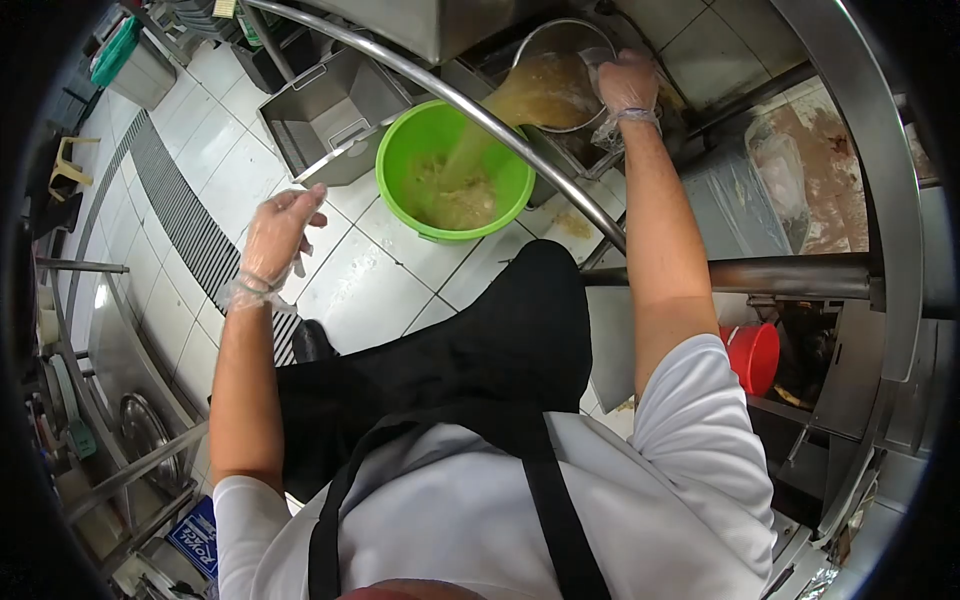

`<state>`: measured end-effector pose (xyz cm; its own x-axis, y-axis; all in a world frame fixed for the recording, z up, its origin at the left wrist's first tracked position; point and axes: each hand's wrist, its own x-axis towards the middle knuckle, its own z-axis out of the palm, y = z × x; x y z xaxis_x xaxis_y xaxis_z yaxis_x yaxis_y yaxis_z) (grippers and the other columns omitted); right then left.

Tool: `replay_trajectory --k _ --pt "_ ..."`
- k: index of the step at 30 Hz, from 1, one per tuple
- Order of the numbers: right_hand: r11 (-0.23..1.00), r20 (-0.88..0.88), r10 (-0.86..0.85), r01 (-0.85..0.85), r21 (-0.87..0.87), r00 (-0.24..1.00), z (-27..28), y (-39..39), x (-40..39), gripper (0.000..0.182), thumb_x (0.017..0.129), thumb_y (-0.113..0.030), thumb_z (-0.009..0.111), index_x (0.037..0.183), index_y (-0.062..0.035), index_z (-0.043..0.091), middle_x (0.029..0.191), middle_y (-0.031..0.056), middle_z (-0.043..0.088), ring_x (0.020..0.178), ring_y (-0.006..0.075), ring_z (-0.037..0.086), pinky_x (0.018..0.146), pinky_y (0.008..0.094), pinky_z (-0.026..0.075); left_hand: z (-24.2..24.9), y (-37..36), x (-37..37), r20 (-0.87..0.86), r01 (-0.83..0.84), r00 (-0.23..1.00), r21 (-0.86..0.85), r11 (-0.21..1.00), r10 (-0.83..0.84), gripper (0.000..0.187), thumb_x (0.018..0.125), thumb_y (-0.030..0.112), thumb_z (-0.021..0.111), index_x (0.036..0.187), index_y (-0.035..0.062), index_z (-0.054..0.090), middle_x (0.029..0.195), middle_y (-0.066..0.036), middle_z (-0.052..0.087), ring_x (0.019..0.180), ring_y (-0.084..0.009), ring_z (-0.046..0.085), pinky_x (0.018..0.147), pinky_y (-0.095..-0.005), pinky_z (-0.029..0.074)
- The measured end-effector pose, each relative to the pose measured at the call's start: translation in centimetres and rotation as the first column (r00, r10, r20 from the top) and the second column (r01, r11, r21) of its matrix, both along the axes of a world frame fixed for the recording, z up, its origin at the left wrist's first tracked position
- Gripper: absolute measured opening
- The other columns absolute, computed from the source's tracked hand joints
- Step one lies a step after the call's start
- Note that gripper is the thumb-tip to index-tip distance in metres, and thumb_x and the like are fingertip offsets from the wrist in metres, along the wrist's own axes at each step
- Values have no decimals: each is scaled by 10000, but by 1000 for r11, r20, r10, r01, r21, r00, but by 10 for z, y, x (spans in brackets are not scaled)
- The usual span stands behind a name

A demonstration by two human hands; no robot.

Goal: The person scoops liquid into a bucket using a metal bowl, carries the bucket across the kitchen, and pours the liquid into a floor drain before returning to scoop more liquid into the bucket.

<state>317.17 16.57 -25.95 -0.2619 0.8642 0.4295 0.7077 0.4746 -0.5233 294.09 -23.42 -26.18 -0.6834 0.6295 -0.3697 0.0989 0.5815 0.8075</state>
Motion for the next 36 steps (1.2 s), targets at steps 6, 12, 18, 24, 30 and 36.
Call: replay_trajectory --k 6,12,18,24,30,36 --pt "992 60 36 -43 120 998 -12 -13 -5 179 664 -161 526 718 8 549 755 266 577 749 462 539 658 483 425 15 -9 -3 -13 -31 999 53 998 32 481 806 408 612 932 -56 629 723 -93 614 597 -133 537 518 -257 442" --pt "989 67 70 -78 126 995 -18 -39 -15 158 681 -146 531 729 4 549 770 266 585 764 461 552 659 488 432 17 -13 -9 -43 -10 999 66 998 13 477 812 447 593 930 -14 624 745 -68 627 520 -100 482 479 -241 396" --pt "965 209 50 -101 240 977 -21 -62 -26 108 722 -121 523 758 -28 563 725 256 590 712 446 572 647 516 461 19 -12 -11 -28 -9 1000 93 996 12 476 815 442 590 947 -14 620 753 -68 626 520 -96 484 473 -239 393" --pt "877 306 89 -220 426 948 -25 -77 -31 58 717 -96 559 722 -46 531 709 192 600 647 400 586 574 492 481 23 -10 -14 -11 9 1000 94 996 -8 461 824 426 584 959 -13 621 744 -61 619 516 -93 482 466 -229 388" --pt "865 291 120 -244 438 949 -29 -79 -24 46 715 -85 550 721 -47 524 696 198 583 659 407 575 575 484 471 20 -7 -18 -7 18 1000 133 991 -17 442 832 406 577 969 -12 620 742 -59 617 513 -88 480 463 -220 386" --pt "992 45 -35 29 123 998 -36 -36 -12 249 679 -151 498 837 8 604 775 281 596 759 463 572 696 492 461 20 -8 -16 11 9 1000 126 992 -11 446 824 408 586 980 -9 618 756 -63 619 520 -85 487 460 -219 383"
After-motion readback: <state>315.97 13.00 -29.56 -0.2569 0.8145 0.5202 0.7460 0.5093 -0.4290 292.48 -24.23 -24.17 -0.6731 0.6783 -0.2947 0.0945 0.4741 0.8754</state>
